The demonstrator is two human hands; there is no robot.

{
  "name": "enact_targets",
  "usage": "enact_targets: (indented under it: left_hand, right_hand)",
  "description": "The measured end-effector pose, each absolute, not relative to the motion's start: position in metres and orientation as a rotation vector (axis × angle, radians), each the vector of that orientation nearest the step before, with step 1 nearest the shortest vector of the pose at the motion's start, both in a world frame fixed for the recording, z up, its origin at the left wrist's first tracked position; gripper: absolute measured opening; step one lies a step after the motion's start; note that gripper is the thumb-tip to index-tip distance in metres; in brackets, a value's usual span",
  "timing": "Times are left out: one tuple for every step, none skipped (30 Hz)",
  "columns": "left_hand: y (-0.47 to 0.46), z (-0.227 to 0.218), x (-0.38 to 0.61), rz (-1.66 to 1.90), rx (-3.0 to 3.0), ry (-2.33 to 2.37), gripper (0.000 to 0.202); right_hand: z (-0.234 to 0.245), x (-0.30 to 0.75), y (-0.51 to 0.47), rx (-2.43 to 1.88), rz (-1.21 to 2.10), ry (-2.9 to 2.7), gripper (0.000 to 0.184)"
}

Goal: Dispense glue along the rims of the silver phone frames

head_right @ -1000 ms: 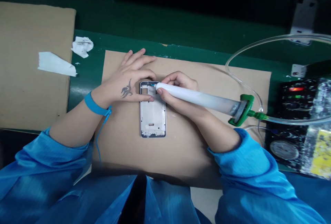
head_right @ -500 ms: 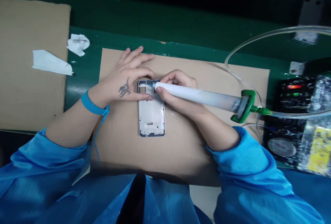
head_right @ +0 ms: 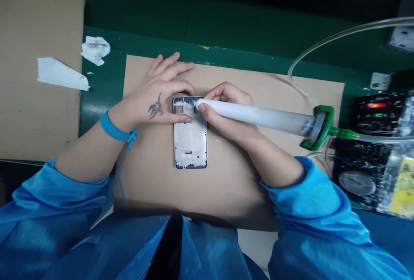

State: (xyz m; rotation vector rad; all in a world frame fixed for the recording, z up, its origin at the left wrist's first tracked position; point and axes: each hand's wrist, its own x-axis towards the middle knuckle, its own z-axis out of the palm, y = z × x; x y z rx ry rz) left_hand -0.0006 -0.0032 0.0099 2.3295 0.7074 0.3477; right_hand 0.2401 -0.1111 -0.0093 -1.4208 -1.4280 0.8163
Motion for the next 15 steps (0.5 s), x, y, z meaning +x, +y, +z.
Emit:
enact_targets:
  left_hand:
    - [-0.0034, 0.0103, -0.0005, 0.347, 2.327, 0.709, 0.058]
    - [-0.0036, 0.0107, -0.0005, 0.346, 2.327, 0.71, 0.057]
    - [-0.0038, 0.011, -0.0004, 0.345, 2.328, 0.711, 0.057]
    - [-0.0039, 0.011, -0.0005, 0.346, 2.33, 0.71, 0.056]
    - [-0.0039, 0.0107, -0.0006, 0.349, 2.334, 0.707, 0.056]
    - [-0.0038, 0.0102, -0.0007, 0.352, 2.34, 0.701, 0.057]
    - [-0.0037, 0.0093, -0.0009, 0.354, 2.349, 0.694, 0.057]
    - [-0.0035, 0.0082, -0.0011, 0.361, 2.362, 0.688, 0.058]
    - [-0.0033, 0.0069, -0.0013, 0.37, 2.376, 0.684, 0.058]
    - [-0.0032, 0.0057, -0.0016, 0.378, 2.391, 0.68, 0.057]
    - [-0.0032, 0.0045, -0.0017, 0.386, 2.405, 0.678, 0.057]
    - [-0.0033, 0.0036, -0.0018, 0.393, 2.416, 0.677, 0.056]
    - [-0.0036, 0.0031, -0.0019, 0.401, 2.423, 0.677, 0.055]
    - [-0.0039, 0.0029, -0.0019, 0.404, 2.428, 0.676, 0.054]
    - [-0.0044, 0.0031, -0.0019, 0.403, 2.433, 0.677, 0.053]
  right_hand:
    - [-0.0097, 0.2407, -0.1114, -1.42, 0.82, -1.431, 0.049]
    - [-0.0101, 0.2413, -0.1116, -1.417, 0.82, -1.435, 0.049]
    - [-0.0106, 0.2418, -0.1117, -1.412, 0.818, -1.438, 0.049]
    - [-0.011, 0.2422, -0.1118, -1.407, 0.818, -1.439, 0.049]
    - [-0.0113, 0.2424, -0.1118, -1.399, 0.818, -1.438, 0.048]
    - [-0.0115, 0.2426, -0.1117, -1.391, 0.818, -1.434, 0.048]
    - [-0.0116, 0.2426, -0.1115, -1.385, 0.819, -1.428, 0.048]
    - [-0.0114, 0.2426, -0.1114, -1.382, 0.82, -1.42, 0.048]
    - [-0.0111, 0.2424, -0.1112, -1.384, 0.822, -1.411, 0.049]
    - [-0.0107, 0.2423, -0.111, -1.39, 0.823, -1.403, 0.05]
    - [-0.0102, 0.2421, -0.1109, -1.397, 0.825, -1.395, 0.051]
    - [-0.0097, 0.2419, -0.1108, -1.402, 0.827, -1.387, 0.052]
    - [-0.0092, 0.2417, -0.1106, -1.404, 0.828, -1.381, 0.053]
    - [-0.0089, 0.2414, -0.1105, -1.404, 0.827, -1.377, 0.053]
    - [-0.0086, 0.2412, -0.1103, -1.401, 0.823, -1.377, 0.054]
